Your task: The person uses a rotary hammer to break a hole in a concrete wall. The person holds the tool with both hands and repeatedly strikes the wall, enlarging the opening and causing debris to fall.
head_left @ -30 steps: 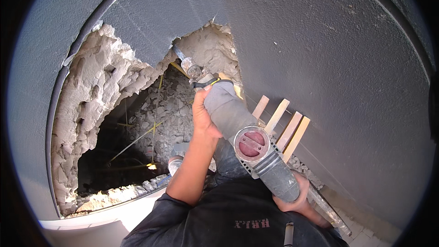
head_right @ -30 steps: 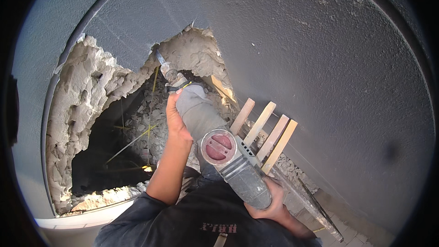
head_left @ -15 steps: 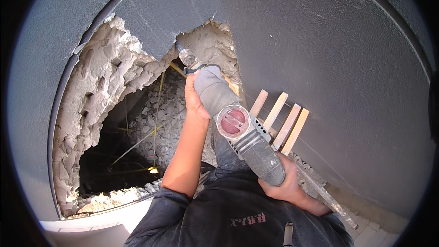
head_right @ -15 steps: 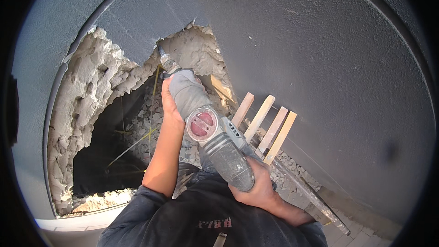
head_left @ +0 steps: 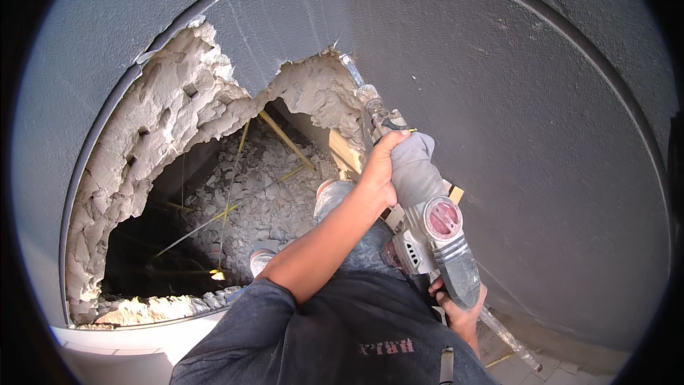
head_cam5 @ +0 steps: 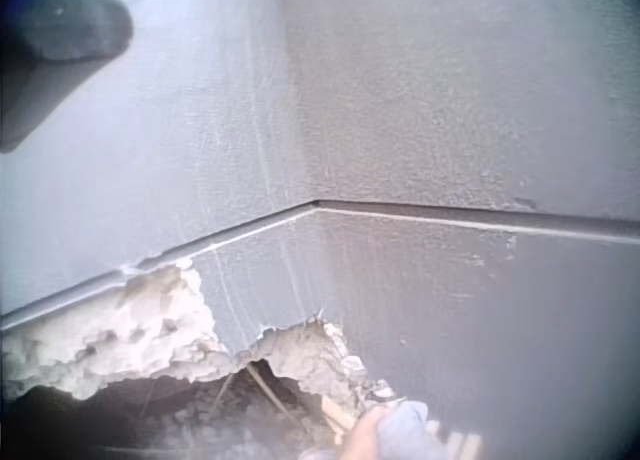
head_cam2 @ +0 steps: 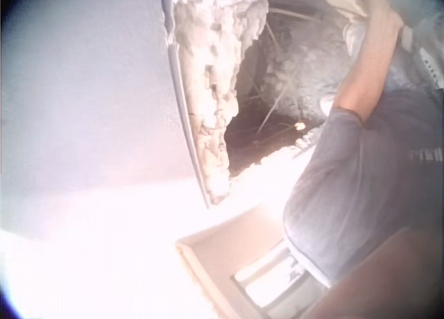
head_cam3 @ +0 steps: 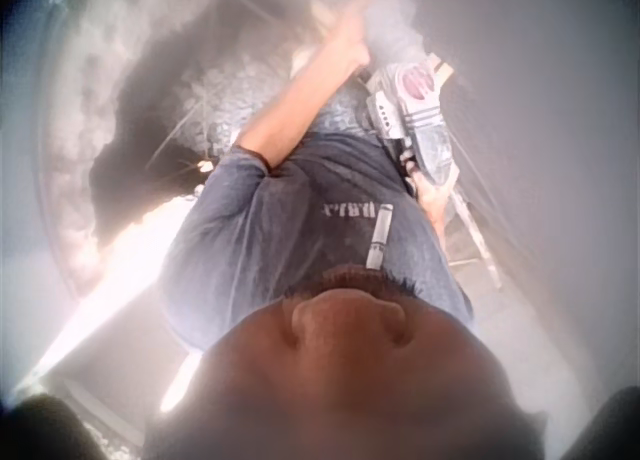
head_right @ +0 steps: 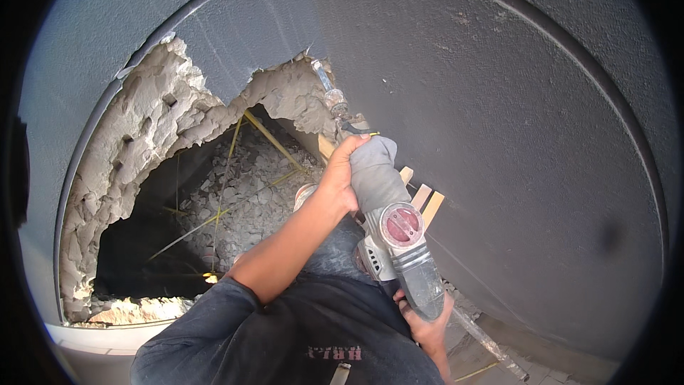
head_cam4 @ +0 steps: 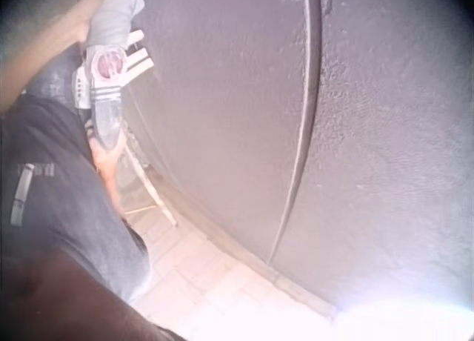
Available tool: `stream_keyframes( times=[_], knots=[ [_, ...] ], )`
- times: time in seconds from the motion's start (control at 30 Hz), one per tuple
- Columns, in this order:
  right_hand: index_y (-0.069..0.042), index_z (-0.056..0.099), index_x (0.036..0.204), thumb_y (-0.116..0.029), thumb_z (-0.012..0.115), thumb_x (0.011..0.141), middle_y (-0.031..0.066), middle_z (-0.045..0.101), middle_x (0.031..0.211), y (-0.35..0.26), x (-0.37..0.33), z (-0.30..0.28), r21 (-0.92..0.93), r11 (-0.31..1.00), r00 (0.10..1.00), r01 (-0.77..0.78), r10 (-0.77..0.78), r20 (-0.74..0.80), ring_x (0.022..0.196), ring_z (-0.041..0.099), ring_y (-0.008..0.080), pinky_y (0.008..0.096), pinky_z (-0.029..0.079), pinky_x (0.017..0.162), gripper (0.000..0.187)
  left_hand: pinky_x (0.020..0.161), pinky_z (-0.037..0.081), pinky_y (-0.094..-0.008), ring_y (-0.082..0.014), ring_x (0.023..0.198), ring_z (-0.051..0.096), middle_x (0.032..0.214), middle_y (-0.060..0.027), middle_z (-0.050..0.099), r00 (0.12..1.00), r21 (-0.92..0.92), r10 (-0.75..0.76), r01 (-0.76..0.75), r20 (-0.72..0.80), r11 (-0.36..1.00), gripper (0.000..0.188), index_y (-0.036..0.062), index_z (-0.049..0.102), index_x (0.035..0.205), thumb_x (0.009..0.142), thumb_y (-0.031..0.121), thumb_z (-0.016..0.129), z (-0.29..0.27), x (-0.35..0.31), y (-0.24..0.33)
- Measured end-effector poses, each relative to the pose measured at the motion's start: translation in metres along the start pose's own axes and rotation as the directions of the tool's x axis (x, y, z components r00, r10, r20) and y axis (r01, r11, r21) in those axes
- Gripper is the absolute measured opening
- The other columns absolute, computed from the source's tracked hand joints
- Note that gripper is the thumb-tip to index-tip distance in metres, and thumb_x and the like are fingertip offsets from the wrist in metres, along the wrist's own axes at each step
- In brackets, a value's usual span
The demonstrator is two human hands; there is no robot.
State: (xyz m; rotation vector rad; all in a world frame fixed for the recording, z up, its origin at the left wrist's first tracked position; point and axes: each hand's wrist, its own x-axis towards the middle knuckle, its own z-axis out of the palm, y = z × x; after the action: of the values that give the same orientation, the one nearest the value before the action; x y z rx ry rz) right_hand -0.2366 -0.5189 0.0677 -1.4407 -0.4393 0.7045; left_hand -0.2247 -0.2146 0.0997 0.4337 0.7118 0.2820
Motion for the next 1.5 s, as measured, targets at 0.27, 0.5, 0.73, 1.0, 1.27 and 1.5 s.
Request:
stream_keyframes(
  times=[0.27, 0.5, 0.73, 1.0, 1.27, 1.5],
  knots=[
    [0.005, 0.068, 0.086, 0.0, 0.068, 0.073, 0.0076, 0.071, 0.078, -0.042, 0.047, 0.042, -0.183, 0.959, 0.961, 0.216, -0.241, -0.132, 0.07, 0.067, 0.015, 0.0299, 0.054, 0.067, 0.014, 0.08, 0.059, -0.0489, -0.027, 0.083, 0.07, 0.097, -0.0089, 0.072, 0.99, 0.021, 0.003, -0.006, 0.144, 1.0, 0.043, 0.0129, 0.071, 0.108, 0.08, 0.045, 0.076, 0.034, 0.027, 0.077],
    [0.008, 0.067, 0.096, -0.005, 0.07, 0.076, 0.0103, 0.069, 0.076, -0.084, 0.11, 0.03, 0.007, 0.993, 0.991, 0.12, -0.12, -0.059, 0.067, 0.067, 0.0169, 0.031, 0.055, 0.063, 0.024, 0.079, 0.059, -0.0502, -0.0276, 0.085, 0.07, 0.099, -0.0089, 0.071, 0.994, 0.022, 0.028, -0.031, 0.106, 0.999, 0.041, 0.0138, 0.071, 0.107, 0.08, 0.045, 0.075, 0.068, 0.074, 0.109],
    [0.01, 0.067, 0.091, -0.007, 0.068, 0.072, 0.0096, 0.066, 0.07, -0.047, 0.17, 0.04, 0.016, 0.975, 0.974, 0.219, -0.218, -0.062, 0.059, 0.063, 0.0169, 0.031, 0.053, 0.058, 0.026, 0.084, 0.057, -0.0522, -0.0287, 0.091, 0.07, 0.101, -0.0098, 0.07, 0.999, 0.026, -0.028, 0.028, 0.03, 0.999, 0.044, 0.014, 0.07, 0.108, 0.078, 0.046, 0.077, 0.058, 0.133, 0.13],
    [0.013, 0.066, 0.102, -0.004, 0.066, 0.072, 0.012, 0.066, 0.069, -0.05, 0.202, 0.049, -0.038, 0.972, 0.973, 0.231, -0.231, -0.012, 0.057, 0.062, 0.0191, 0.0324, 0.052, 0.056, 0.035, 0.08, 0.059, -0.0529, -0.0301, 0.088, 0.07, 0.101, -0.0119, 0.07, 0.999, 0.028, -0.004, 0.002, 0.047, 1.0, 0.046, 0.0114, 0.069, 0.11, 0.081, 0.046, 0.076, 0.062, 0.156, 0.167],
    [0.01, 0.066, 0.094, -0.002, 0.067, 0.075, 0.0113, 0.065, 0.071, -0.071, 0.207, 0.055, 0.045, 0.961, 0.962, 0.272, -0.273, 0.014, 0.06, 0.062, 0.0187, 0.0325, 0.051, 0.057, 0.022, 0.081, 0.059, -0.0532, -0.0305, 0.087, 0.07, 0.101, -0.0131, 0.07, 0.997, 0.01, 0.023, -0.024, 0.077, 1.0, 0.047, 0.0094, 0.069, 0.112, 0.081, 0.044, 0.075, 0.063, 0.138, 0.167],
    [0.005, 0.068, 0.092, -0.002, 0.068, 0.075, 0.0074, 0.07, 0.076, -0.073, 0.163, 0.043, -0.017, 0.974, 0.974, 0.226, -0.225, 0.017, 0.068, 0.065, 0.0139, 0.0297, 0.054, 0.065, 0.018, 0.082, 0.06, -0.0526, -0.0309, 0.087, 0.071, 0.1, -0.0129, 0.071, 0.997, 0.045, 0.056, -0.058, 0.048, 0.997, 0.049, 0.01, 0.069, 0.111, 0.079, 0.047, 0.076, 0.063, 0.107, 0.143]
  ],
)
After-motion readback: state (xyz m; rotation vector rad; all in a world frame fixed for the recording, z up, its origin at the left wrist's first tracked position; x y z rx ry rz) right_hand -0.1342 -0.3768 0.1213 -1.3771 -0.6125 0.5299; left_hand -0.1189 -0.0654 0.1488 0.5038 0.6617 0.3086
